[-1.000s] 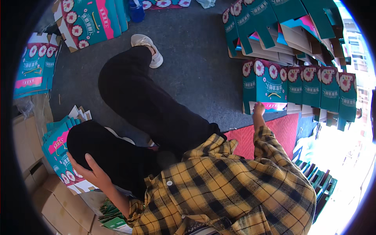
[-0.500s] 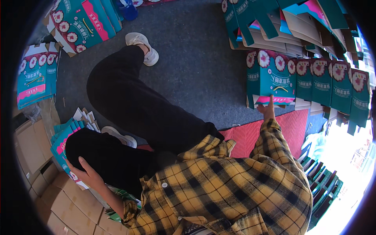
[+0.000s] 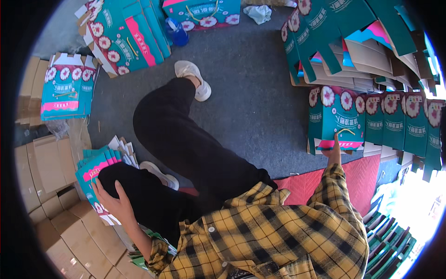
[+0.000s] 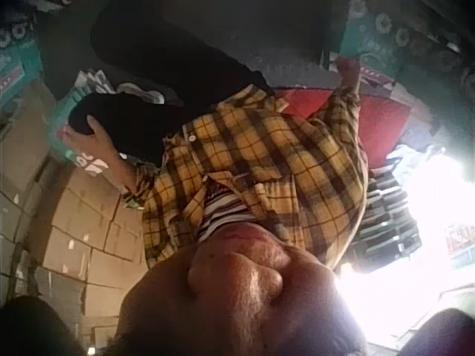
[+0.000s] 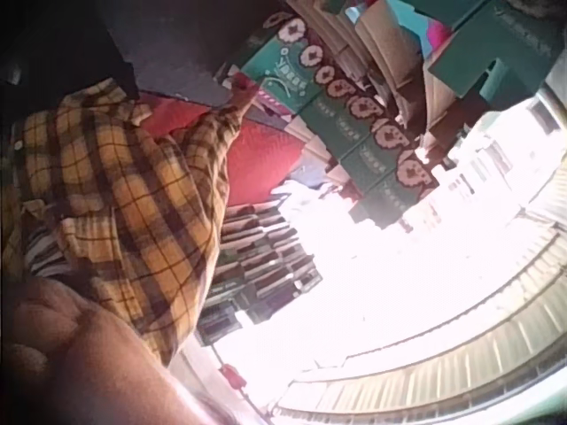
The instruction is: Folding and assembling cardboard boxes for fruit packaging.
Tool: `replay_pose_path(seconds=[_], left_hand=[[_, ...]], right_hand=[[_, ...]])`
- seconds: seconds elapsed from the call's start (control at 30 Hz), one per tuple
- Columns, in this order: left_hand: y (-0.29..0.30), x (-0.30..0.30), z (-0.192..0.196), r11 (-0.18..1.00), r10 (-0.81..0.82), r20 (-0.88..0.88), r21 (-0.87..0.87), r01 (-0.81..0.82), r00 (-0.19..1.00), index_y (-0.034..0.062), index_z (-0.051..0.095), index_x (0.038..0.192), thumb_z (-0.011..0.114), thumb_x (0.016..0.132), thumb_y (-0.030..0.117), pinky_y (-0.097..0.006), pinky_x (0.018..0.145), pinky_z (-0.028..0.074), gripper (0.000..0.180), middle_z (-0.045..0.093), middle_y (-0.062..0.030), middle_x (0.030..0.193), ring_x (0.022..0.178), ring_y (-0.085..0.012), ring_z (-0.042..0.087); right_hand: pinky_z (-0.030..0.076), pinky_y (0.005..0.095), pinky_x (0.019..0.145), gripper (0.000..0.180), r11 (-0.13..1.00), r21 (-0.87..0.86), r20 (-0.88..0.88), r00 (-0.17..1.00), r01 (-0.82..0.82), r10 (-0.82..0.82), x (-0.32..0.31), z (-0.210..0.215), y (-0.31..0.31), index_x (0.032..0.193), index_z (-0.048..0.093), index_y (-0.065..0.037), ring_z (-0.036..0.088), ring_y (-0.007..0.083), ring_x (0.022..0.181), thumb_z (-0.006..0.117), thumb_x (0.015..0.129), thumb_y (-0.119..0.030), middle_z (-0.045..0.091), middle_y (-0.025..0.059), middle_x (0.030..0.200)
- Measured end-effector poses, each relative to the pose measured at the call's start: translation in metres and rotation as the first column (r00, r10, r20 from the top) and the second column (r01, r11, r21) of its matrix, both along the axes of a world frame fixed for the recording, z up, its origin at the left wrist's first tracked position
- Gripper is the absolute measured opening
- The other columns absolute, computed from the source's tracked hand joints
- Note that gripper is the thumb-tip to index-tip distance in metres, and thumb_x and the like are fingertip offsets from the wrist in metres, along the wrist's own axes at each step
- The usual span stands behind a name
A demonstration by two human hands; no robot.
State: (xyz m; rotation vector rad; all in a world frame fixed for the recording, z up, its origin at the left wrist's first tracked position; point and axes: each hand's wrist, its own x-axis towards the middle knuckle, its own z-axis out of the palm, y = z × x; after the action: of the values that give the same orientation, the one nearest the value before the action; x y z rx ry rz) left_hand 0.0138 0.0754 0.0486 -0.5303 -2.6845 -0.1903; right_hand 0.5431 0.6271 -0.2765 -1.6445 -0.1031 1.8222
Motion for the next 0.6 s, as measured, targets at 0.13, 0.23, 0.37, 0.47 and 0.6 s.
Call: replay_pose_path(seconds=[0.13, 0.23, 0.37, 0.47, 0.6], left_hand=[[-0.007, -0.011, 0.001, 1.000, 0.013, 0.026, 0.008, -0.014, 1.000, -0.0021, 0.041, 0.136, 0.061, 0.089, 0.028, -0.045, 0.109, 0.025, 0.059, 0.035, -0.0260, 0.142, 0.133, -0.0387, 0.033], [-0.009, -0.014, 0.001, 0.999, 0.017, 0.050, 0.029, -0.019, 0.999, -0.0011, 0.043, 0.135, 0.060, 0.090, 0.026, -0.045, 0.109, 0.026, 0.055, 0.036, -0.0247, 0.142, 0.132, -0.0380, 0.034], [-0.006, -0.014, 0.012, 0.999, 0.028, 0.035, 0.040, -0.030, 0.999, -0.0008, 0.048, 0.131, 0.060, 0.090, 0.024, -0.044, 0.107, 0.029, 0.049, 0.040, -0.0224, 0.140, 0.130, -0.0361, 0.037], [-0.015, -0.019, 0.015, 0.999, 0.033, 0.050, 0.030, -0.035, 0.998, -0.0013, 0.050, 0.128, 0.060, 0.090, 0.023, -0.043, 0.106, 0.031, 0.046, 0.046, -0.0223, 0.135, 0.127, -0.0357, 0.041], [-0.026, -0.022, 0.011, 1.000, 0.007, 0.029, 0.028, -0.008, 1.000, -0.0019, 0.052, 0.126, 0.060, 0.090, 0.023, -0.044, 0.105, 0.032, 0.045, 0.050, -0.0225, 0.131, 0.124, -0.0359, 0.044]], right_hand=[[0.039, 0.0504, 0.099, 0.073, 0.982, 0.182, 0.032, 0.998, 0.044, -0.051, 0.008, -0.017, -0.010, 0.133, 0.046, -0.016, 0.047, 0.0284, 0.121, 0.065, 0.078, -0.060, 0.050, 0.0055, 0.134], [0.038, 0.0495, 0.101, 0.073, 0.914, 0.356, 0.046, 0.973, 0.195, -0.225, 0.034, -0.030, -0.033, 0.134, 0.045, -0.015, 0.046, 0.0287, 0.122, 0.062, 0.080, -0.062, 0.048, 0.0053, 0.136], [0.038, 0.0428, 0.103, 0.067, 0.900, 0.362, -0.016, 0.967, 0.242, -0.253, 0.025, -0.013, -0.065, 0.134, 0.044, -0.011, 0.048, 0.0253, 0.121, 0.060, 0.086, -0.054, 0.050, 0.0057, 0.134], [0.040, 0.0408, 0.102, 0.054, 0.939, 0.334, -0.152, 0.988, 0.078, -0.028, 0.045, -0.009, -0.104, 0.129, 0.050, -0.011, 0.053, 0.0225, 0.114, 0.059, 0.089, -0.047, 0.057, 0.0039, 0.126], [0.042, 0.0416, 0.101, 0.052, 0.975, 0.161, -0.125, 0.977, -0.154, 0.175, 0.035, 0.015, -0.174, 0.128, 0.050, -0.011, 0.055, 0.0232, 0.111, 0.056, 0.091, -0.047, 0.058, 0.0054, 0.123]])
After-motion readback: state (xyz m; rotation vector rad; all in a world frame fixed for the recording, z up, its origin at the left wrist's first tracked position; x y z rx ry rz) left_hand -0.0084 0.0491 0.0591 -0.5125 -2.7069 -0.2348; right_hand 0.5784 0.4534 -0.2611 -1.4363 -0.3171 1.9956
